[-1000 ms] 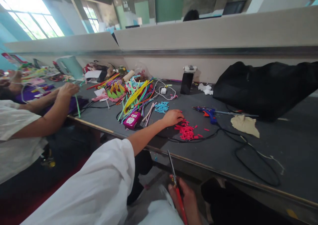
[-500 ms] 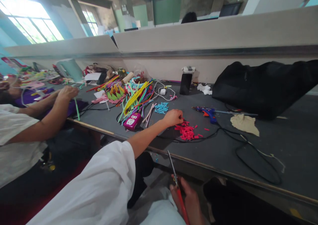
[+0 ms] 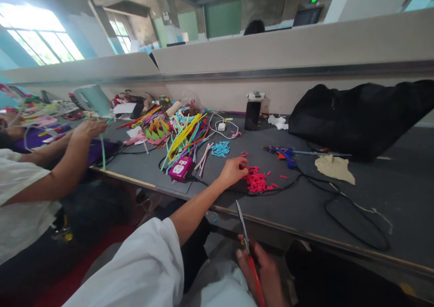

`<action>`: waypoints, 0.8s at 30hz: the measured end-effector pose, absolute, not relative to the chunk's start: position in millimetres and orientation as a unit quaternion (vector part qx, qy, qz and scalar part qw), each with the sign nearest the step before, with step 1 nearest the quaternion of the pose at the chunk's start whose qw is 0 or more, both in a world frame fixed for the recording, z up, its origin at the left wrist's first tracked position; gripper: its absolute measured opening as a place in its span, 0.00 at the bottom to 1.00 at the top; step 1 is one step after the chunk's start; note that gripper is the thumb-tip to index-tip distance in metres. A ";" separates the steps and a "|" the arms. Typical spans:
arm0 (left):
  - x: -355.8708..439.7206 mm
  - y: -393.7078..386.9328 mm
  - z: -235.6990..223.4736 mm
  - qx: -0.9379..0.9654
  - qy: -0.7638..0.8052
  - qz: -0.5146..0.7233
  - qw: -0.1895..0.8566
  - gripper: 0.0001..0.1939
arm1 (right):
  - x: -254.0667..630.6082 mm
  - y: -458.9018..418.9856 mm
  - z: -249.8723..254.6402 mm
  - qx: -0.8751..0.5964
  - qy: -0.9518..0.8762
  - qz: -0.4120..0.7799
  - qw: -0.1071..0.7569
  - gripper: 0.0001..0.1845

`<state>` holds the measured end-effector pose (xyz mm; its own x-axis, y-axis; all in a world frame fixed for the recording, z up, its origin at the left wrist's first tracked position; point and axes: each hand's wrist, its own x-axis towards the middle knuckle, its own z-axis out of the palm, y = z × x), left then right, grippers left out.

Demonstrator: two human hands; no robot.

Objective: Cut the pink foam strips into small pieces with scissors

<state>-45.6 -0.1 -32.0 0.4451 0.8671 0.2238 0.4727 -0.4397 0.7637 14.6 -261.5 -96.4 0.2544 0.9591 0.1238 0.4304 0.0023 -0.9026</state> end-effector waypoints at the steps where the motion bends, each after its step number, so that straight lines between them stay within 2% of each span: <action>1: -45.3 1.1 -32.8 0.775 0.432 0.324 0.330 0.15 | 14.7 -260.2 -91.2 -0.645 -0.535 0.289 0.463 0.24; 7: -42.2 3.4 -30.8 0.706 0.424 0.363 0.436 0.09 | 20.2 -250.0 -60.3 -0.644 -0.517 0.276 0.492 0.22; 12: -43.7 1.0 -28.7 0.653 0.410 0.392 0.502 0.06 | 32.2 -238.5 -38.2 -0.673 -0.483 0.264 0.495 0.26; 17: -43.4 -10.1 -17.6 0.587 0.388 0.414 0.578 0.10 | 54.8 -227.9 -18.1 -0.690 -0.501 0.180 0.490 0.25; 20: -44.8 -31.0 -2.0 0.552 0.360 0.411 0.630 0.14 | 68.7 -223.3 -13.6 -0.704 -0.525 0.079 0.472 0.26; 24: -51.9 -70.1 16.2 0.428 0.275 0.383 0.772 0.16 | 79.3 -224.2 -24.6 -0.728 -0.534 -0.046 0.427 0.25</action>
